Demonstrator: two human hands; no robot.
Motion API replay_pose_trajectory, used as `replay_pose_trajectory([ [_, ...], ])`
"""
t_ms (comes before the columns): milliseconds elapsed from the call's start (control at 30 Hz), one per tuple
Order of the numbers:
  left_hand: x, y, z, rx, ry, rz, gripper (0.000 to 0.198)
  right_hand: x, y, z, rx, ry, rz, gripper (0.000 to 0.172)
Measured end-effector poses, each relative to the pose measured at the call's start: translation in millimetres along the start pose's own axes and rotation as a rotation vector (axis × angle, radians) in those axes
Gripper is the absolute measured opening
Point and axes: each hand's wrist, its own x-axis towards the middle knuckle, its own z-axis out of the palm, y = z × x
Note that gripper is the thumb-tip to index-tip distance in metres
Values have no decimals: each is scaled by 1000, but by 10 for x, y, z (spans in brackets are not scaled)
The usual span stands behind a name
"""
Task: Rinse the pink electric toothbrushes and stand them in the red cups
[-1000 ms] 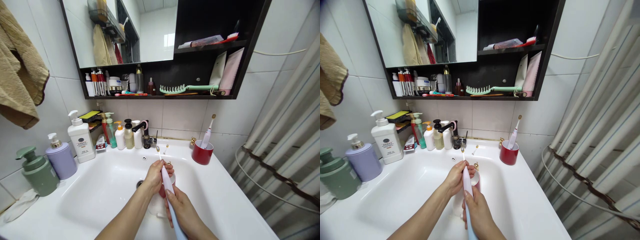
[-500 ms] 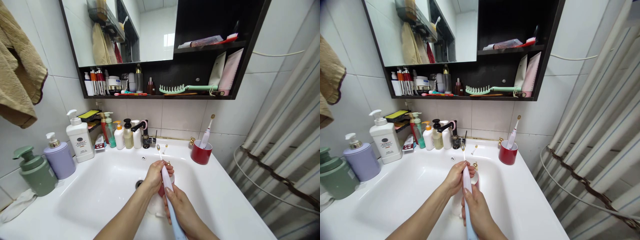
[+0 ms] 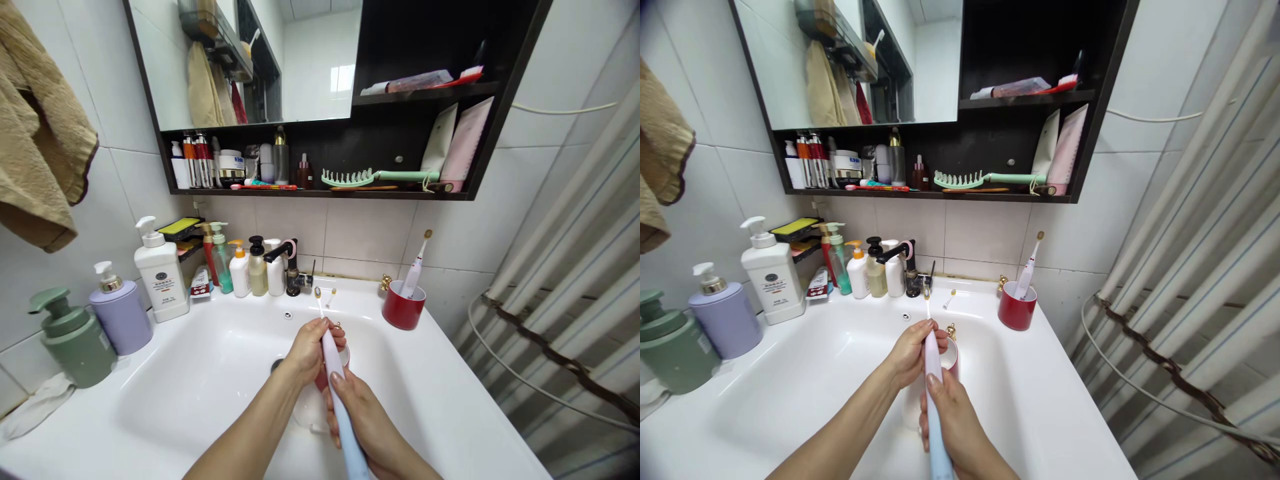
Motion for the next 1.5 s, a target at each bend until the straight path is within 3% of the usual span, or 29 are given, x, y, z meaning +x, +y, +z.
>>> replay_pose_trajectory([
  [100, 11, 55, -24, 48, -2, 33, 16, 25, -71, -27, 0, -37, -65, 24],
  [167, 22, 73, -67, 137, 42, 97, 22, 117, -171, -91, -82, 41, -207, 24],
  [300, -1, -14, -245, 660, 126, 309, 17, 439, -413, -250, -189, 268, -466, 25],
  [467, -111, -239, -461, 1435, -110, 433, 18, 750, -362, -342, -347, 317, -497, 26],
  [600, -93, -304, -454, 1694, -184, 416, 17, 821, -142, -394, -520, 347, -473, 23],
  [767, 31, -203, -221, 1770, -162, 459, 18, 909, -164, -538, -688, 416, -519, 18],
  [967, 394, -34, 180, 1799, -142, 560, 18, 1101, -603, -846, -792, 533, -537, 23],
  [1133, 808, -26, 445, 1705, -86, 667, 15, 1127, -832, -996, -757, 626, -549, 26],
  [1300, 1109, -62, 557, 1580, -61, 710, 13, 1136, -783, -1058, -641, 717, -510, 29],
  [1500, 1281, -135, 584, 1565, -30, 665, 15, 1224, -712, -1143, -527, 747, -453, 30],
])
